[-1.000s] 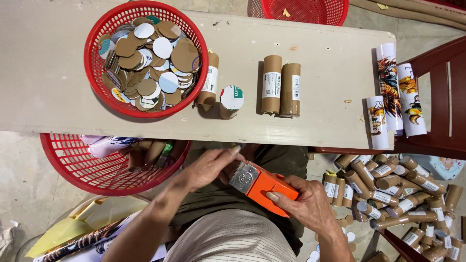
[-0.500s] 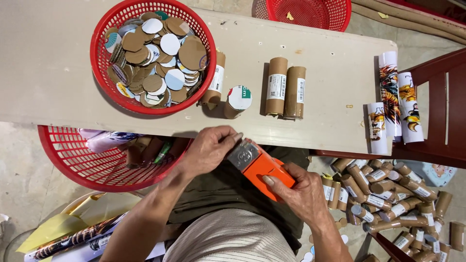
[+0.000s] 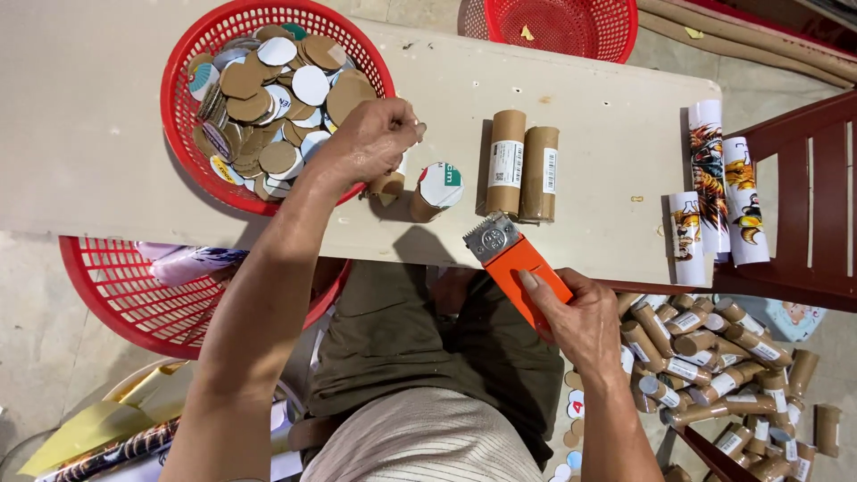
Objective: Sealing the ends of cardboard tubes with cardboard discs and tape.
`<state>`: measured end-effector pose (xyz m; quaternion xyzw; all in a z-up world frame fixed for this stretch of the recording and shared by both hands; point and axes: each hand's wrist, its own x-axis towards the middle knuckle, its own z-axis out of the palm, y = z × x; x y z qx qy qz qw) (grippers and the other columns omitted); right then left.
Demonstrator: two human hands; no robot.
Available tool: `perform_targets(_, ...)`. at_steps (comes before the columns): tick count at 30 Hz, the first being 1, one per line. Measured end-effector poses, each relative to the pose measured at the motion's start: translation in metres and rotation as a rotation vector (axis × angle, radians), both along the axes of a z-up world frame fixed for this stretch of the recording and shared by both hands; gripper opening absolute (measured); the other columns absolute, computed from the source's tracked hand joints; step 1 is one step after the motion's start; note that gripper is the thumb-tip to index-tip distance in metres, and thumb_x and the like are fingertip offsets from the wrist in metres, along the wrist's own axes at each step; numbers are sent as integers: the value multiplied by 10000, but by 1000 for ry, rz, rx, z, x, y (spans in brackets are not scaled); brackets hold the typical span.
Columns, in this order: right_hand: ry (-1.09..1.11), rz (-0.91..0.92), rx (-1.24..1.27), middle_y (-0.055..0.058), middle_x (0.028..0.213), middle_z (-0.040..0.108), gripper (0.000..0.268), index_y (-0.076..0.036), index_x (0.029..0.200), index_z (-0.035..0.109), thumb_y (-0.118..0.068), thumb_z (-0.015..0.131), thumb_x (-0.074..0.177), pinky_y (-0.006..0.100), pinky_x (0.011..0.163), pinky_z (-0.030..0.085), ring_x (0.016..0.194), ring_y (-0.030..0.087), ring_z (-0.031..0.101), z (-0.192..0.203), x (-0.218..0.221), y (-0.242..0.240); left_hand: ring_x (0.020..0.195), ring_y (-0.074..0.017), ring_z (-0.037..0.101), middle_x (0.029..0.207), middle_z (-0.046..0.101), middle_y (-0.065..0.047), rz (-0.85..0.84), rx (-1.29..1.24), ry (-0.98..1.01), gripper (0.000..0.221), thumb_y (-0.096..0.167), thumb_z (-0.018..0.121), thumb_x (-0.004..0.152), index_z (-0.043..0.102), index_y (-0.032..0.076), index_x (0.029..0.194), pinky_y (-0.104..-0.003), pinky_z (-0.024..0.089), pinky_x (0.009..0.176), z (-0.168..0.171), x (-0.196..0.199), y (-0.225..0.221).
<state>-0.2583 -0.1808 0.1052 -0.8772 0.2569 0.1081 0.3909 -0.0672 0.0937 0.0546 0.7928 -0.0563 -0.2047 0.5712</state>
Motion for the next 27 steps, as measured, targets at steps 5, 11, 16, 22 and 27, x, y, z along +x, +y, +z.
perform_targets(5, 40, 13, -3, 56, 421, 569, 472, -19, 791, 795, -490, 762, 805, 304, 333, 395, 333, 135, 521, -15, 5, -3, 561, -106, 548, 683, 600, -10, 4, 80, 40, 203, 240, 630, 990, 659, 44, 946, -305, 450, 498, -16, -2, -2)
perform_targets(11, 124, 10, 26, 108, 507, 638, 544, -15, 869, 809, -551, 739, 800, 321, 375, 442, 387, 167, 565, -53, 14, -11, 544, -136, 566, 648, 597, -37, 95, 84, 197, 202, 261, 612, 986, 638, 60, 992, -329, 467, 512, -40, -16, -19)
perform_targets(16, 139, 28, 107, 126, 604, 721, 586, -19, 940, 802, -580, 724, 792, 324, 433, 530, 456, 179, 650, -78, 20, -8, 713, -101, 598, 802, 658, -6, 149, 2, 27, 276, 289, 627, 1024, 694, 31, 951, -287, 518, 692, -90, -36, -36)
perform_targets(22, 162, 99, 95, 149, 569, 672, 605, 1, 926, 800, -586, 701, 817, 365, 416, 500, 446, 205, 625, -64, 34, 5, 843, -171, 598, 925, 662, -59, 394, -419, 282, 262, 255, 640, 1047, 738, 19, 1104, -369, 522, 790, -141, -49, -42)
perform_targets(27, 186, 171, 53, 134, 508, 616, 632, 28, 840, 783, -599, 706, 822, 357, 390, 474, 400, 200, 581, -49, 47, 3, 1275, -282, 577, 1392, 590, -185, 425, -198, -7, 544, 180, 566, 996, 428, 102, 1516, -402, 486, 1034, -121, -66, -42)
